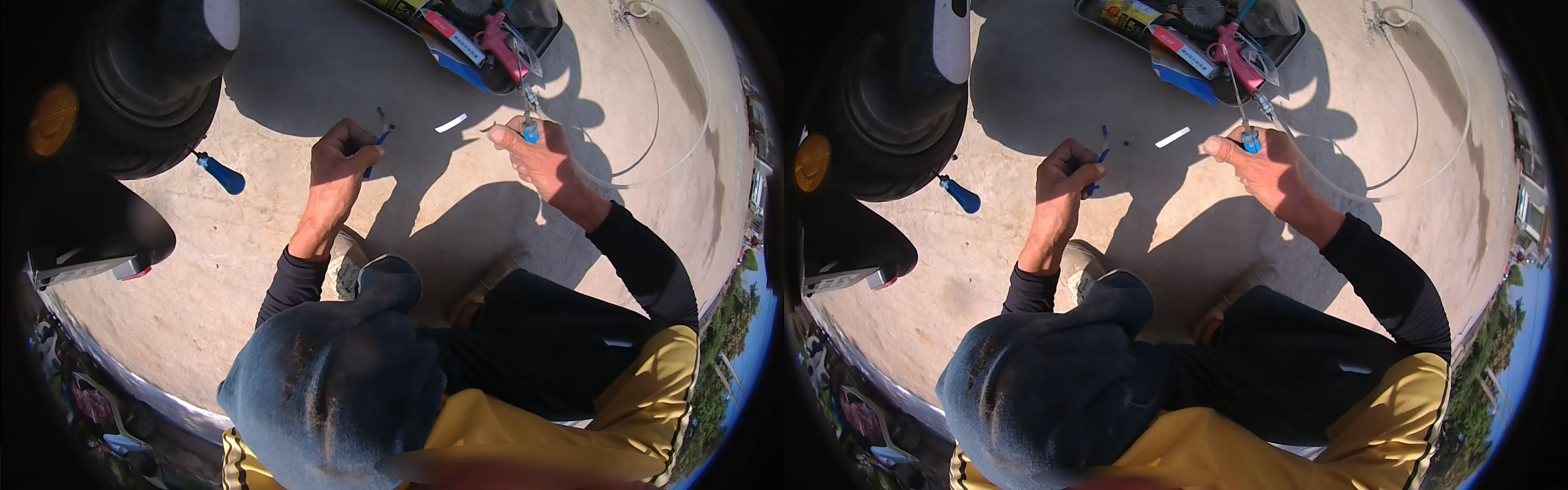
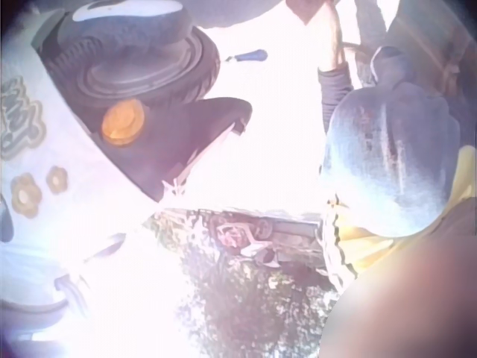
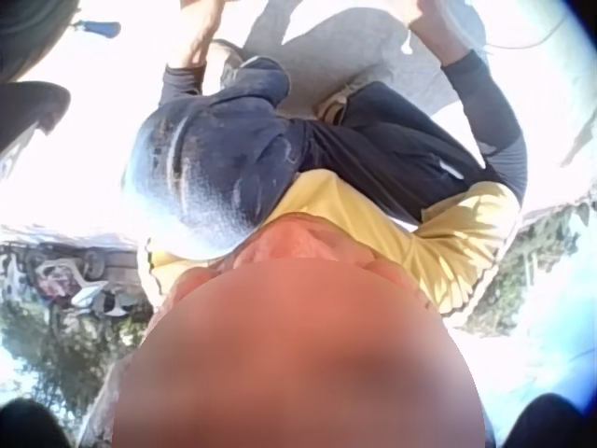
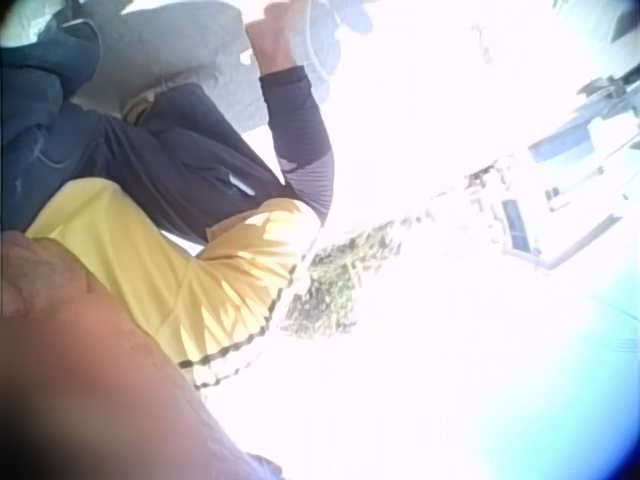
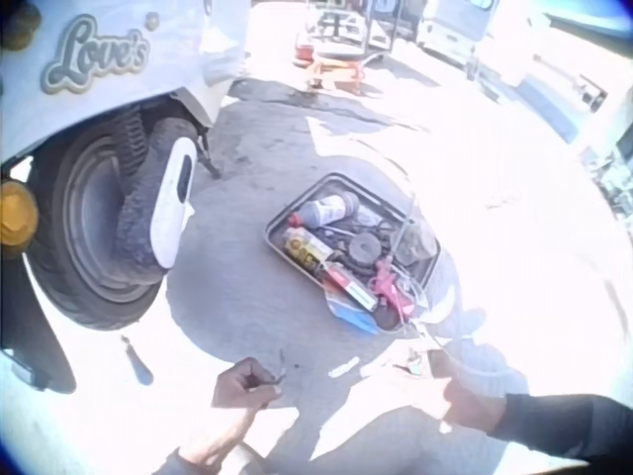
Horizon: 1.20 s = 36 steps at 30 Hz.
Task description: The person removes the valve cap from a scooter tire, inflates it with a pressure gun, and then applies a patch to the tire using a screwdriver and adhesive. The person works on the ground next to the scooter.
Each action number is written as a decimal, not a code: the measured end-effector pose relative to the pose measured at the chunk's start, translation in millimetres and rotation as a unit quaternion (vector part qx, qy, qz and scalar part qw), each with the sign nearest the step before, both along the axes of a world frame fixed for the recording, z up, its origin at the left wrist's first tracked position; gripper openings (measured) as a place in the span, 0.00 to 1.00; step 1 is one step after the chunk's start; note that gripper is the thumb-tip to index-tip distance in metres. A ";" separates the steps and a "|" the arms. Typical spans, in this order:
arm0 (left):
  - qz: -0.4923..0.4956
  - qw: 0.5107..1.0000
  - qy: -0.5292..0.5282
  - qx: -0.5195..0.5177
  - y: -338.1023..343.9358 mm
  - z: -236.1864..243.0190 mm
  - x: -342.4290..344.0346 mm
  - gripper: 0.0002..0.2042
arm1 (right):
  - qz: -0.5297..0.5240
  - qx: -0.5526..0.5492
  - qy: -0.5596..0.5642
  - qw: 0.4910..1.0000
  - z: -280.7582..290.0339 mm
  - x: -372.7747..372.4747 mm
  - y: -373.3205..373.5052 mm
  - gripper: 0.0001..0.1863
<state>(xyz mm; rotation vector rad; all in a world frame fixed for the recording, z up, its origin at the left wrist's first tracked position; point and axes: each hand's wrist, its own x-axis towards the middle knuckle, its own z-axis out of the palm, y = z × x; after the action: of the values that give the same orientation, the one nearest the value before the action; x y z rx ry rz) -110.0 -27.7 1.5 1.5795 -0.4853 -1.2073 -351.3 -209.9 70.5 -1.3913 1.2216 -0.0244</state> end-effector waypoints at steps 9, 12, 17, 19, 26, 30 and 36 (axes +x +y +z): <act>-0.038 0.999 0.011 -0.026 -8.6 21.8 -20.6 0.07 | 0.141 -0.197 -0.056 0.969 3.9 37.1 31.9 0.15; -0.054 0.998 0.001 -0.043 -7.6 23.1 -24.9 0.07 | 0.185 -0.215 -0.076 0.956 -0.9 39.3 32.3 0.18; -0.089 0.992 -0.049 -0.070 -5.1 25.0 -28.0 0.07 | 0.170 -0.174 -0.140 0.960 -12.7 38.2 35.0 0.18; -0.104 0.992 -0.038 -0.061 -4.5 26.0 -27.5 0.06 | 0.180 -0.159 -0.124 0.963 -12.4 35.8 34.1 0.17; -0.138 0.989 -0.025 -0.050 -2.7 29.0 -27.1 0.06 | 0.185 -0.129 -0.089 0.970 -13.3 35.0 32.2 0.17; -0.147 0.985 -0.054 -0.075 -4.2 32.6 -27.8 0.05 | 0.188 -0.103 -0.092 0.972 -10.1 34.8 31.4 0.17; -0.126 0.980 -0.067 -0.137 -4.4 24.6 -30.6 0.04 | 0.197 -0.094 -0.103 0.970 -15.8 28.5 30.0 0.16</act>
<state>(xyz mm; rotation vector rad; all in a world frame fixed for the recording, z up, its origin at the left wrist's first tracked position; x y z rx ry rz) -140.6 -32.1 26.1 1.3943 -0.9218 -1.1663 -322.7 -179.9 54.7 -1.7331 0.7717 -0.0074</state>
